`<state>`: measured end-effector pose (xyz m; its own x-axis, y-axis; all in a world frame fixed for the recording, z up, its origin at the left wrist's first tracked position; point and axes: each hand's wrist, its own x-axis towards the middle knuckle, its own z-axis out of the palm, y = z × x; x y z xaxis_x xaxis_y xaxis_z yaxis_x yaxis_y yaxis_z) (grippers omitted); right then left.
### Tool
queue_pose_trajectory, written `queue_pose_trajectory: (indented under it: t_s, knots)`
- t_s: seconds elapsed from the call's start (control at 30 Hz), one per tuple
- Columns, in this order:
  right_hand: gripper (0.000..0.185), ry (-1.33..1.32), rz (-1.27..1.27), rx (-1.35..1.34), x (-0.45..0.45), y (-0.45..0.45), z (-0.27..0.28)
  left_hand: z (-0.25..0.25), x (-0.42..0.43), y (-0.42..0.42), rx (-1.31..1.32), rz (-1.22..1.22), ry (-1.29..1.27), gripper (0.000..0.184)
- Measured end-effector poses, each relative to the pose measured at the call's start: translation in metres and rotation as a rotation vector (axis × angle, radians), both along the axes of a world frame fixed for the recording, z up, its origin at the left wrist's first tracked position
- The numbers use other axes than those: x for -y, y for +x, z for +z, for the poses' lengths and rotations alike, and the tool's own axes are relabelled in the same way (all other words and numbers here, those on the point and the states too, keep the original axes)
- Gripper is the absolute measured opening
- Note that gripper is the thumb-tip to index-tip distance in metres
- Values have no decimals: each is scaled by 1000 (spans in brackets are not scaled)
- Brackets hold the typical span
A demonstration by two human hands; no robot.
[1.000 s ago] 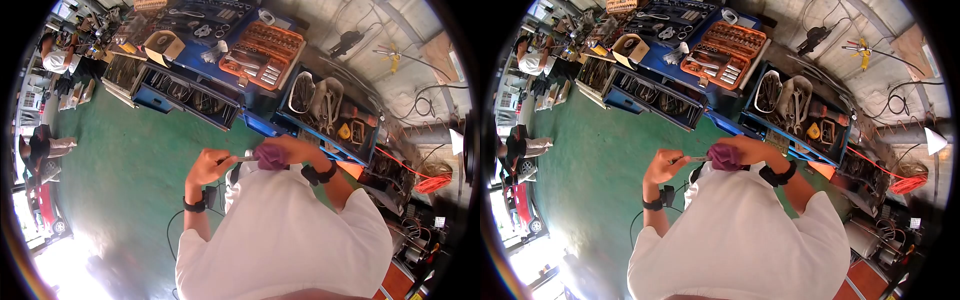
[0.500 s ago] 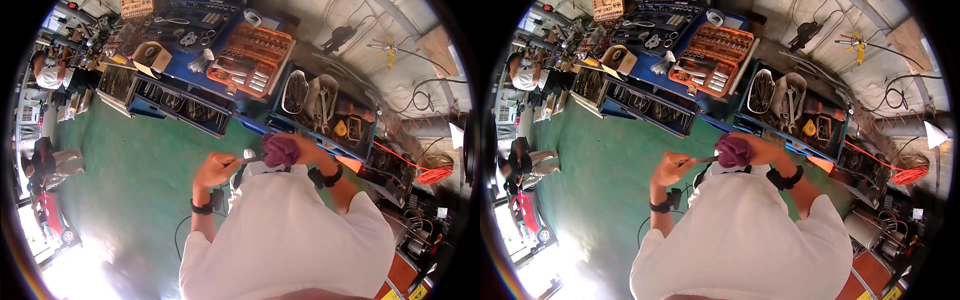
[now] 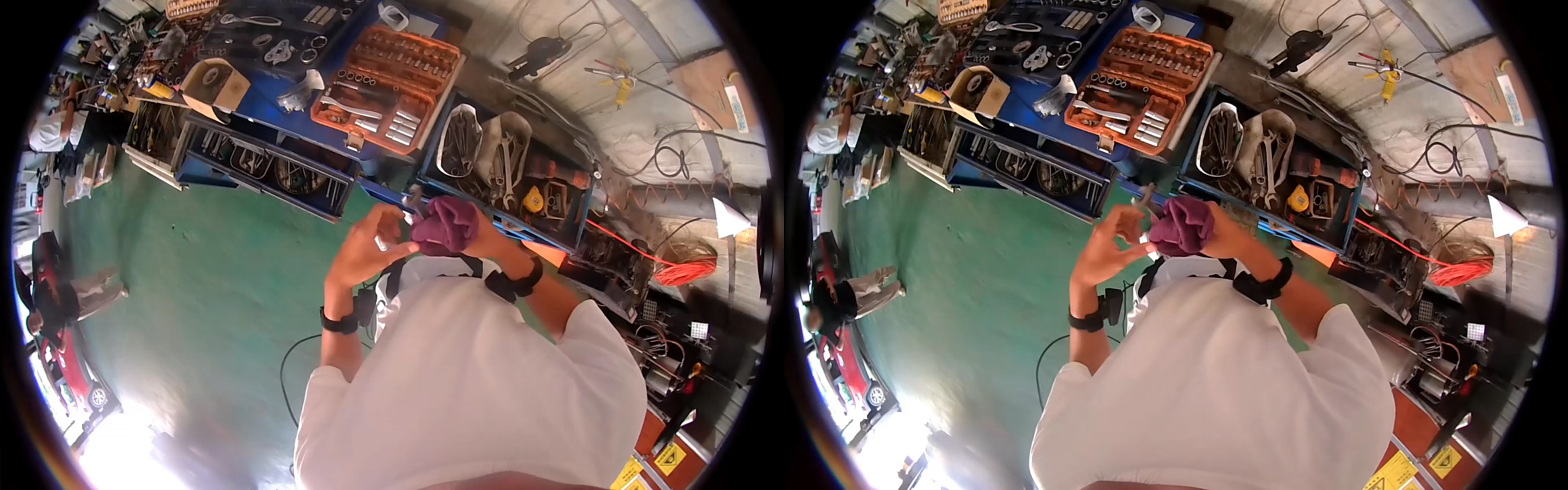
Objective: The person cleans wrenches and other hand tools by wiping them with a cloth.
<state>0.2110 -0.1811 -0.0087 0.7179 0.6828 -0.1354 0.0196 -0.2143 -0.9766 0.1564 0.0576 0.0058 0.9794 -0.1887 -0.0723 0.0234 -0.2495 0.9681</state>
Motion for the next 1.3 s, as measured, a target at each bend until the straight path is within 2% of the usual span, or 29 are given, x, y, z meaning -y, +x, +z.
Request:
queue_pose_trajectory:
  t_s: [0.1, 0.23, 0.3, 0.37, 0.47, 0.5, 0.53, 0.6, 0.7, 0.83, 0.93, 1.0, 1.03, 1.1, 1.13, 1.17, 1.23, 1.3]
  knots:
    - [71, -28, -207, 180, -13, -6, -12, 0, 20, -1, -112, -39, -43, 54]
    - [65, 84, -223, 243, -33, 8, 2, -8, 35, 3, -13, 102, -30, 44]
    - [56, 331, -221, 43, -41, 16, -4, -5, 36, 7, 26, 128, -1, 39]
    - [56, 384, -245, -43, -43, 15, -10, -3, 36, 9, 138, 130, -102, 40]
    - [56, 53, -270, 512, -38, 8, -11, -2, 30, 3, 106, 54, -77, 41]
    - [56, 45, -281, 508, -39, 5, -3, -6, 29, 1, 100, 42, -82, 41]
    - [56, 121, -265, 345, -42, 4, 10, -11, 28, -1, 81, 31, -152, 41]
    - [52, 154, -259, 228, -40, -2, 15, -18, 28, -4, 83, 0, -251, 45]
    - [45, 136, -258, 192, -33, -13, 21, -20, 26, -6, 47, -82, -247, 53]
    - [42, 139, -325, 146, -18, -38, 25, -22, 32, -2, -63, -256, -247, 48]
    - [44, 172, -462, 1, 1, -64, 16, -26, 55, 0, 34, -396, -328, 47]
    - [49, 100, -570, 185, 21, -74, 0, -19, 68, 5, -125, -529, -301, 56]
    - [49, 91, -572, 197, 29, -77, -3, -19, 74, 6, -115, -534, -310, 56]
    - [67, 61, -685, 205, 39, -80, 2, -21, 88, 7, -58, -569, -341, 50]
    - [67, 62, -694, 217, 41, -79, 10, -18, 93, 7, -48, -580, -340, 50]
    - [81, 102, -695, 249, 42, -76, 19, -15, 95, 9, -99, -607, -259, 47]
    - [94, 163, -711, 286, 47, -75, 26, -14, 100, 9, -146, -645, -155, 44]
    - [101, 205, -690, 265, 57, -80, 20, -19, 108, 8, -179, -643, -244, 30]
